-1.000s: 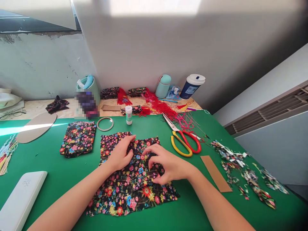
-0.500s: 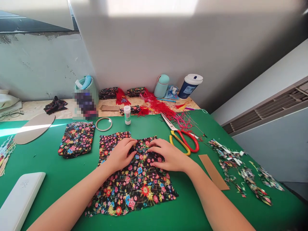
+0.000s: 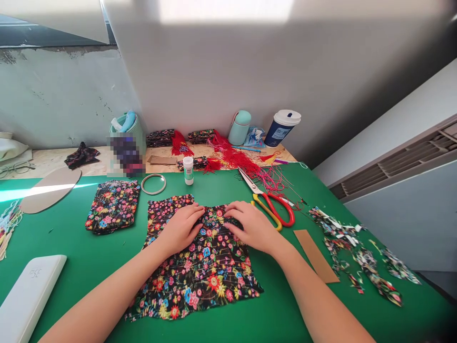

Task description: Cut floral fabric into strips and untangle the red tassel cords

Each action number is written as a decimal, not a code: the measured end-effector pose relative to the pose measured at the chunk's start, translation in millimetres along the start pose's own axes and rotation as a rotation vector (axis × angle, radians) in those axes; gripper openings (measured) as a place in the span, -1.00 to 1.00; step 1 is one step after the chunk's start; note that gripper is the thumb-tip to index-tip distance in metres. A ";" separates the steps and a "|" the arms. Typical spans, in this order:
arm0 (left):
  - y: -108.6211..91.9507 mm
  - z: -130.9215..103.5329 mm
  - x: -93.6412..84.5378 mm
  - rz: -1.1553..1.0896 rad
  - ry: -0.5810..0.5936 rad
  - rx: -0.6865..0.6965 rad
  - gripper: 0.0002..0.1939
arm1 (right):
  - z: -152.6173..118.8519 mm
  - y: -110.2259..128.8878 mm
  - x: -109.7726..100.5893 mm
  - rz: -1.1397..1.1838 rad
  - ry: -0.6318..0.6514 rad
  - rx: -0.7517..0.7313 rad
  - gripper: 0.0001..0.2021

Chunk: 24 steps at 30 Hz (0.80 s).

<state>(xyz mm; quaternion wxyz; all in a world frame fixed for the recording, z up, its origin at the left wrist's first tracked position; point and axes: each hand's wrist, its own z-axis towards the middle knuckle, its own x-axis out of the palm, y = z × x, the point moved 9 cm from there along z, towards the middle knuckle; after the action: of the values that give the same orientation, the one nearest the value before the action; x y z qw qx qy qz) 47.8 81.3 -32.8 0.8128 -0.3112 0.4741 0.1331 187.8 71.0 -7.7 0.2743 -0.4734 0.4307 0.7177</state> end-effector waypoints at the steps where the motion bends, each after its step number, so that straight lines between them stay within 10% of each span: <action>1: 0.0 0.1 0.2 0.001 0.000 0.002 -0.62 | 0.4 -6.7 -1.3 -0.021 -0.046 0.047 -0.84; 17: 1.4 1.9 -11.5 -0.062 -0.052 0.001 -0.64 | 0.9 -43.4 0.8 0.261 -0.238 0.373 -0.92; 24: -46.3 1.9 -13.5 0.015 0.155 0.139 -0.78 | -3.6 -59.9 6.2 0.553 -0.347 0.482 -0.90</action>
<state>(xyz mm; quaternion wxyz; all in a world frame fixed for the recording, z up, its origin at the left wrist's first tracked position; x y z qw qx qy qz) 65.8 47.8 -3.0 0.7923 -0.2599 0.5460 0.0817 234.9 96.4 -35.5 0.2430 -0.1337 0.6450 0.7121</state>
